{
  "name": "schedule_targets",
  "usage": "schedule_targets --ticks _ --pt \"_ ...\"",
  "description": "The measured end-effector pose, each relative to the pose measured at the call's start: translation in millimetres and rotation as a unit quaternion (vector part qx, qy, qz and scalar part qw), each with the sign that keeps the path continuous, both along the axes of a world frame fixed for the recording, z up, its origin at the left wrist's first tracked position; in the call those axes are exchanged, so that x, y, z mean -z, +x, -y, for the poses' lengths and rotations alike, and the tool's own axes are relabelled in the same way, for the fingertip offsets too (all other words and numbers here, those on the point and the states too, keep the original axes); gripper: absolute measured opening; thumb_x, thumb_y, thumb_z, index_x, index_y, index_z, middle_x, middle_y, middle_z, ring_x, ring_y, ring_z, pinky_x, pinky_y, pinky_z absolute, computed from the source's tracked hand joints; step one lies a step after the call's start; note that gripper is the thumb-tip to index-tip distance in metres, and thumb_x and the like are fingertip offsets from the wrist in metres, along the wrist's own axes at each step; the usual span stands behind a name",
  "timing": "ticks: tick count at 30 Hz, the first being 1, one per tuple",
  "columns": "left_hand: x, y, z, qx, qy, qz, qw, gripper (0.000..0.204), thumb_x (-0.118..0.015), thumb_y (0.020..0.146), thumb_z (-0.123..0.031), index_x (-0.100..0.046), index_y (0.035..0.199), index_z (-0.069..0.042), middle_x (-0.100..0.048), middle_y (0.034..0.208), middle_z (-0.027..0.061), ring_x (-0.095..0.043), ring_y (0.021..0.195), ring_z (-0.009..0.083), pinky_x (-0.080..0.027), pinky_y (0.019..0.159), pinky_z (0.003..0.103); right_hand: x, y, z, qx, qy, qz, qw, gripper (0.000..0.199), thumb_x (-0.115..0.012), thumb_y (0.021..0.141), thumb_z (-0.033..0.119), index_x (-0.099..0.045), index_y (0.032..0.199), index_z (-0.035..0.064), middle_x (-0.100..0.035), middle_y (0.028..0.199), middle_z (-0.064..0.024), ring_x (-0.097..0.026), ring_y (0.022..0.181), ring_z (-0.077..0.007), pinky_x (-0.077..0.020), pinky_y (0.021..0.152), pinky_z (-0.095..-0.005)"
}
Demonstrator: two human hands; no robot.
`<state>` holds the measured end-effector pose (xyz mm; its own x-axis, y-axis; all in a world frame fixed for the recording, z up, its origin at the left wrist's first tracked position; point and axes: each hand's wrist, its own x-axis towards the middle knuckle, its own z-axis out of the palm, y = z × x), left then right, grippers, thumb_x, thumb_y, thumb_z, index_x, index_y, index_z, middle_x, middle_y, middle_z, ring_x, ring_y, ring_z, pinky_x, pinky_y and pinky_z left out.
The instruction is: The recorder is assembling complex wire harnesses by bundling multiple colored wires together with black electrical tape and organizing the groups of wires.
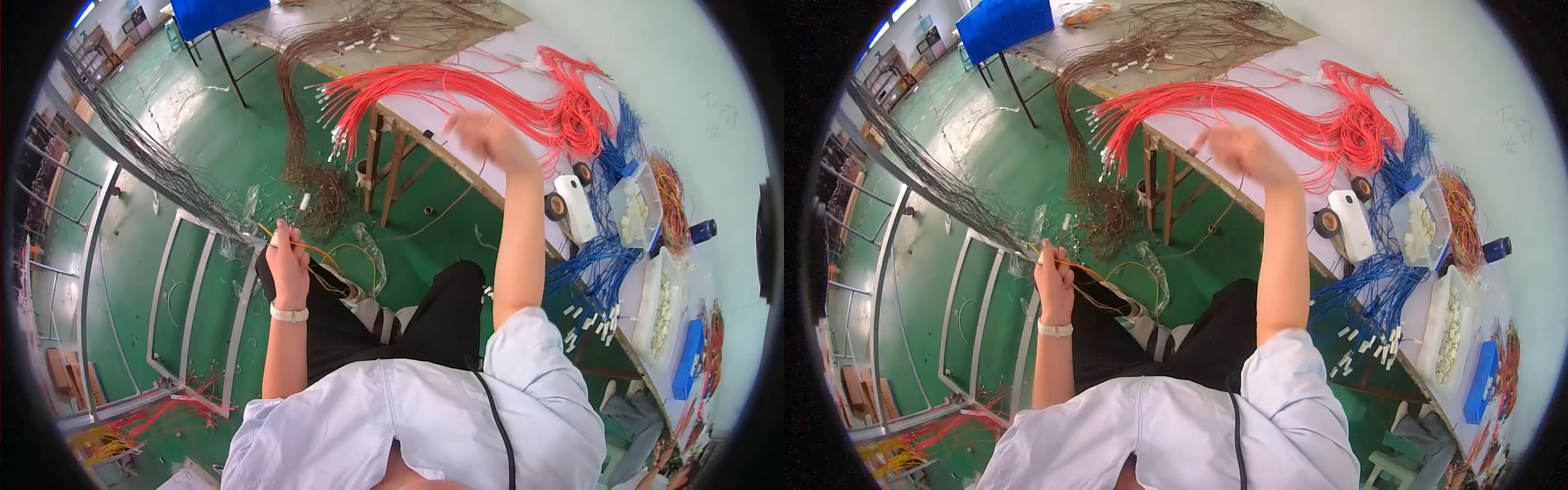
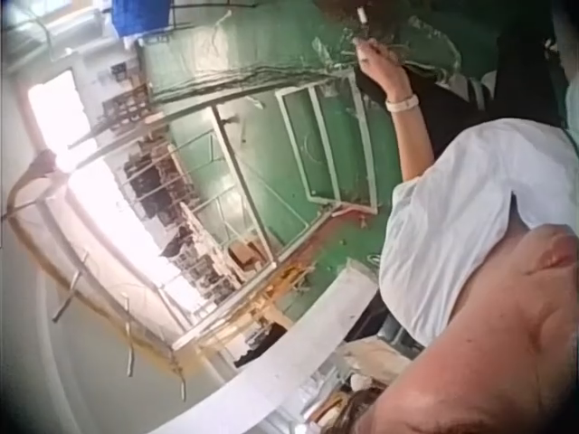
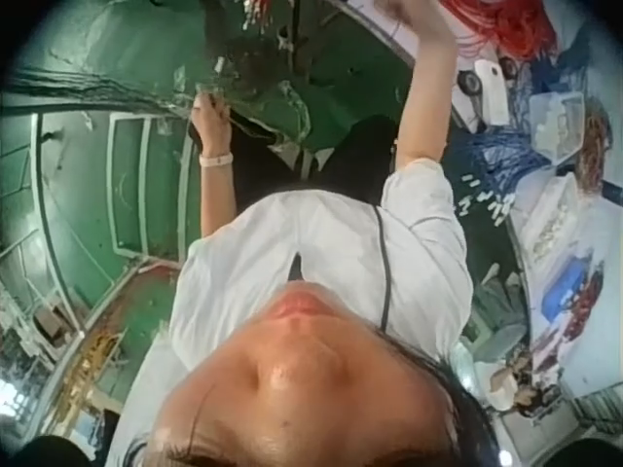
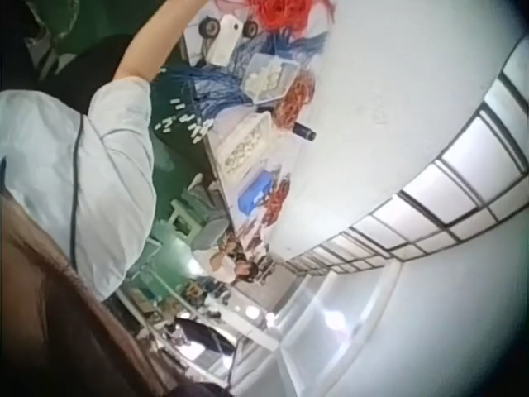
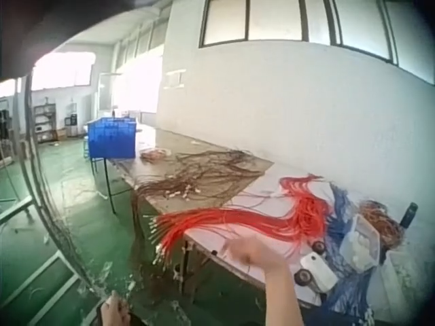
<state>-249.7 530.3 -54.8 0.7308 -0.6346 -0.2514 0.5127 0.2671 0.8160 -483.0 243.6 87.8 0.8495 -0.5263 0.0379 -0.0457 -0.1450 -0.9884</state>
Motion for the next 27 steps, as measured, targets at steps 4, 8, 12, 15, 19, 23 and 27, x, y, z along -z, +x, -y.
schedule_targets --ticks 4,8,12,15,19,23,27 --pt "-21.9 -17.8 10.2 0.042 -0.026 -0.033 0.998 0.041 -0.047 0.1 -0.038 -0.059 0.089 0.0 -0.045 0.066 -0.0035 -0.024 0.046 0.0017 -0.018 0.04 0.021 21.6 -4.7 -104.2 -0.118 -0.003 -0.141 0.983 0.017 -0.054 0.089 0.014 -0.067 0.095 0.0048 -0.046 0.062 0.006 -0.04 0.055 -0.002 -0.0319 0.049 -0.0187" --pt "-33.1 -48.6 25.2 0.163 -0.002 -0.045 0.986 0.049 -0.043 0.1 -0.038 -0.063 0.099 0.007 -0.04 0.059 -0.0065 -0.021 0.045 0.0011 -0.016 0.039 0.02 47.4 -3.4 -175.5 -0.168 0.048 -0.153 0.973 0.018 -0.05 0.091 0.01 -0.065 0.095 0.0007 -0.055 0.065 -0.0032 -0.051 0.063 -0.0106 -0.0417 0.059 -0.026" --pt "-37.8 -72.8 21.5 0.187 -0.011 -0.037 0.982 0.048 -0.043 0.101 -0.036 -0.064 0.104 0.006 -0.032 0.055 -0.0092 -0.019 0.044 0.0008 -0.016 0.04 0.02 85.2 -6.7 -197.5 -0.102 0.07 -0.151 0.981 0.018 -0.049 0.093 0.009 -0.064 0.094 -0.0014 -0.058 0.068 -0.0052 -0.053 0.064 -0.012 -0.0434 0.061 -0.0273" --pt "-41.4 -85.8 18.5 0.214 -0.002 -0.037 0.976 0.045 -0.042 0.101 -0.035 -0.064 0.104 0.005 -0.025 0.052 -0.0112 -0.017 0.044 0.001 -0.015 0.041 0.021 104.1 -16.6 -195.6 -0.132 0.063 -0.186 0.972 0.016 -0.052 0.091 0.008 -0.062 0.101 -0.0008 -0.062 0.076 -0.0073 -0.057 0.069 -0.0137 -0.0468 0.068 -0.0284" --pt "-32.8 -93.3 18.6 0.221 -0.009 -0.043 0.974 0.047 -0.04 0.102 -0.038 -0.063 0.096 0.002 -0.032 0.055 -0.0091 -0.02 0.044 0.0015 -0.016 0.04 0.02 110.7 -16.5 -178.2 -0.106 0.264 0.01 0.959 0.04 -0.059 0.085 0.005 -0.047 0.123 -0.0027 -0.065 0.092 -0.0119 -0.063 0.08 -0.0172 -0.0495 0.076 -0.0276" --pt "-24.9 -92.3 16.5 0.213 -0.045 -0.045 0.975 0.054 -0.034 0.102 -0.044 -0.063 0.093 0.001 -0.044 0.065 -0.0043 -0.023 0.046 0.0015 -0.017 0.04 0.019 113.1 -14.9 -150.1 0.08 0.366 0.102 0.921 0.031 -0.05 0.097 0.023 -0.054 0.111 -0.0038 -0.063 0.076 -0.0091 -0.052 0.05 -0.0108 -0.0464 0.051 -0.0234" --pt "-25.8 -83.7 11.8 0.263 -0.11 -0.09 0.954 0.065 -0.029 0.099 -0.054 -0.062 0.096 0.002 -0.049 0.076 -0.0022 -0.023 0.047 0.0026 -0.017 0.04 0.019 108.7 -9.2 -133.6 0.307 0.106 0.134 0.936 0.027 -0.05 0.099 0.02 -0.067 0.094 -0.0004 -0.059 0.073 -0.0017 -0.042 0.05 -0.002 -0.0335 0.045 -0.0175"
